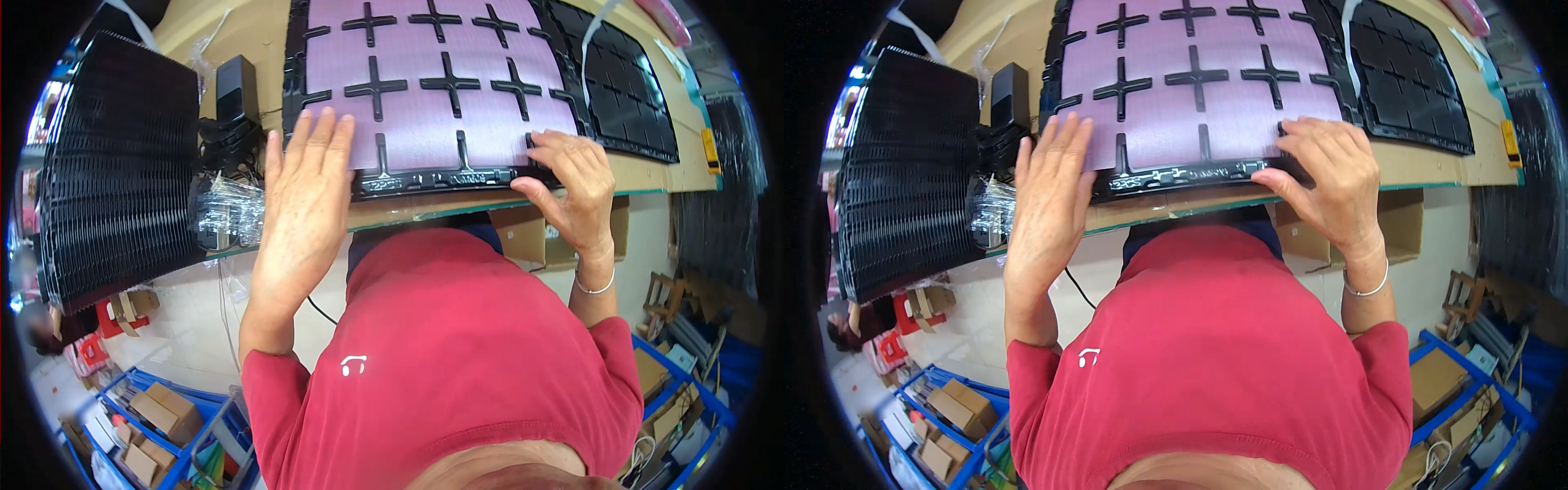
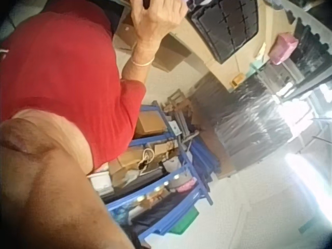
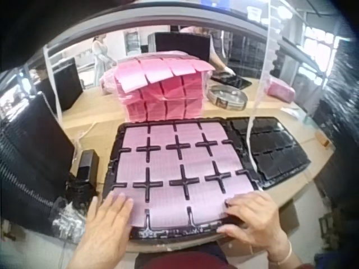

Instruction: The person assembles plastic trays by hand, applying pink foam padding and white adhesive strips to them.

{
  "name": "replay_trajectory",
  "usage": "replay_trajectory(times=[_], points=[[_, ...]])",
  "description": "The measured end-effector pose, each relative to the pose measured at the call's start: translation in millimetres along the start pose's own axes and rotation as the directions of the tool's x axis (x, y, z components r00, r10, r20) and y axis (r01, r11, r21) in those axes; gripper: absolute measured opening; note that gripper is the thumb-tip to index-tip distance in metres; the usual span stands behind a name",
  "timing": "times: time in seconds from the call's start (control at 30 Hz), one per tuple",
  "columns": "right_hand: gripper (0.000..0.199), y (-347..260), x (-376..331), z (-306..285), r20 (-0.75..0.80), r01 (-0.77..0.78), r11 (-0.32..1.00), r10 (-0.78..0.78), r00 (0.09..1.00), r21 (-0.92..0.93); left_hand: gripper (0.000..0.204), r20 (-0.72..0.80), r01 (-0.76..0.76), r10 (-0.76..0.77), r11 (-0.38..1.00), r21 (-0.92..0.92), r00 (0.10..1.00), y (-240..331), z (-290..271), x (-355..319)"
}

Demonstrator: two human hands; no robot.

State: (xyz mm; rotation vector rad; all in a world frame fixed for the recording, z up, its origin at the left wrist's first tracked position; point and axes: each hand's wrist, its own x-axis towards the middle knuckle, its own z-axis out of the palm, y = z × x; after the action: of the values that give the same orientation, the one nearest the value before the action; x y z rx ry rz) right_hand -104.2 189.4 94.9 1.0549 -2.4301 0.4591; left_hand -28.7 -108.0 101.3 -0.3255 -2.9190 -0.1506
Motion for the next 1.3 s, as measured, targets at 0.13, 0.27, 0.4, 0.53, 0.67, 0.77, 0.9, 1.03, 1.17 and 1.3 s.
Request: replay_trajectory(times=[0.13,0.27,0.4,0.53,0.67,0.77,0.9,1.03,1.17,1.3], points=[[0.033,9,-7,-3,-0.040,-0.051,0.999,0.051,0.998,-0.006,0.060,0.095,-0.013,0.021,0.997,-0.078,0.995,10,-23,-3],[0.035,9,-3,-2,-0.073,-0.044,0.996,0.050,0.996,0.080,0.064,0.067,-0.152,0.173,0.957,-0.249,0.983,28,-12,20],[0.039,7,2,12,0.013,-0.085,0.984,0.084,0.996,0.154,0.067,0.053,-0.140,0.147,0.982,-0.125,0.988,36,25,26],[0.042,7,-6,18,0.147,-0.071,0.997,0.070,0.987,0.002,0.065,0.150,-0.084,0.083,0.996,-0.002,0.985,40,33,24],[0.049,17,-20,7,0.225,-0.092,0.996,0.088,0.970,0.007,0.065,0.187,-0.123,0.132,0.991,-0.059,0.973,33,28,21],[0.053,23,-26,3,0.235,-0.165,0.981,0.138,0.962,0.098,0.072,0.187,-0.129,0.142,0.988,-0.079,0.972,28,20,17],[0.058,27,-37,-9,0.247,-0.127,0.990,0.140,0.959,-0.067,0.086,0.111,-0.071,0.091,0.982,-0.174,0.990,15,26,4],[0.054,35,-44,-24,0.243,-0.124,0.978,0.163,0.956,-0.168,0.092,0.212,-0.023,0.022,1.000,0.004,0.977,17,19,-4],[0.047,37,-44,-30,0.224,-0.135,0.974,0.175,0.959,-0.184,0.089,0.295,-0.051,-0.015,0.975,0.214,0.955,10,3,-7],[0.040,42,-32,-33,0.277,-0.090,0.985,0.129,0.952,-0.148,0.079,0.296,-0.055,-0.026,0.964,0.261,0.955,5,-14,-6]])
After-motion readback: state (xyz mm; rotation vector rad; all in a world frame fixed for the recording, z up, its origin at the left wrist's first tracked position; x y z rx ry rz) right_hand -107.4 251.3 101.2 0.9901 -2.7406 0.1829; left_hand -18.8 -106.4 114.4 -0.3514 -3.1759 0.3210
